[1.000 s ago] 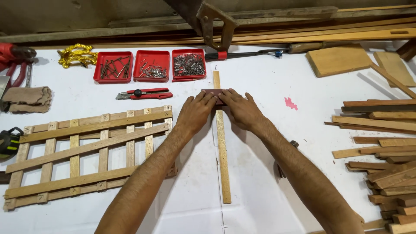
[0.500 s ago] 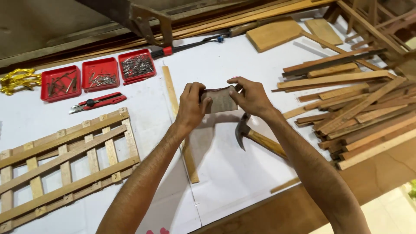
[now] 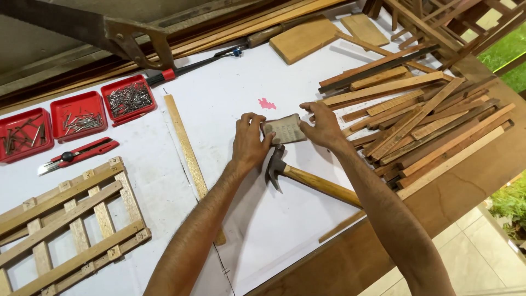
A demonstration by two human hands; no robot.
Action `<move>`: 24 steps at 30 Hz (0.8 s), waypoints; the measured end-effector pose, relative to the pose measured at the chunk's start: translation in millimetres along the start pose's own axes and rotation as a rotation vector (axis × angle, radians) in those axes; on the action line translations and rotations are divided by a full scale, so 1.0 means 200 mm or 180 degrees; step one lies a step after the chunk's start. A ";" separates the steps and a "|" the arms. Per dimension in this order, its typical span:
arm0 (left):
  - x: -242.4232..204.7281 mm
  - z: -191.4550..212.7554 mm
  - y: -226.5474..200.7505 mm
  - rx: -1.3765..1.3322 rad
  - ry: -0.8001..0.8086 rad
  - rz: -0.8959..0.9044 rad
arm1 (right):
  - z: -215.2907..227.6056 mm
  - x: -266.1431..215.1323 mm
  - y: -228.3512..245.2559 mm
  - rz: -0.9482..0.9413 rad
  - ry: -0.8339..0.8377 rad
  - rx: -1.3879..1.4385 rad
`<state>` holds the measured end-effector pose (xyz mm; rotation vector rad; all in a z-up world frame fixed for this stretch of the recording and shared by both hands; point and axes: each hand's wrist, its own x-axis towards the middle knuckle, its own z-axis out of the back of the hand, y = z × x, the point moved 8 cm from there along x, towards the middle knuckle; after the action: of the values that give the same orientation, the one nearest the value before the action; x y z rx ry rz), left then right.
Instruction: Assembling, measuring, and sanding a small wooden ladder-like structure at a workbench.
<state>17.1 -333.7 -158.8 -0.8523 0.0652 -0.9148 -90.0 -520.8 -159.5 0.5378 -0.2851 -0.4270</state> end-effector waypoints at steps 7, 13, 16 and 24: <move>-0.10 0.44 -0.09 0.0279 -0.0298 -0.0320 | 0.13 -0.03 0.45 0.0517 -0.0264 0.0189; -0.37 0.94 -0.12 0.0391 -0.0776 -0.0496 | 0.11 -0.09 1.06 0.1028 -0.0424 0.0317; -0.55 1.21 -0.12 0.0556 -0.1007 -0.0546 | 0.05 -0.16 1.39 0.1066 -0.0375 0.0541; -1.11 1.88 -0.01 0.1012 -0.1507 -0.0532 | -0.33 -0.31 2.16 0.1879 0.0319 0.1513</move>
<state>22.3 57.3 33.2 -0.7627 -0.5553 -0.8293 15.8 -128.9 12.1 0.8990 -0.4346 0.2507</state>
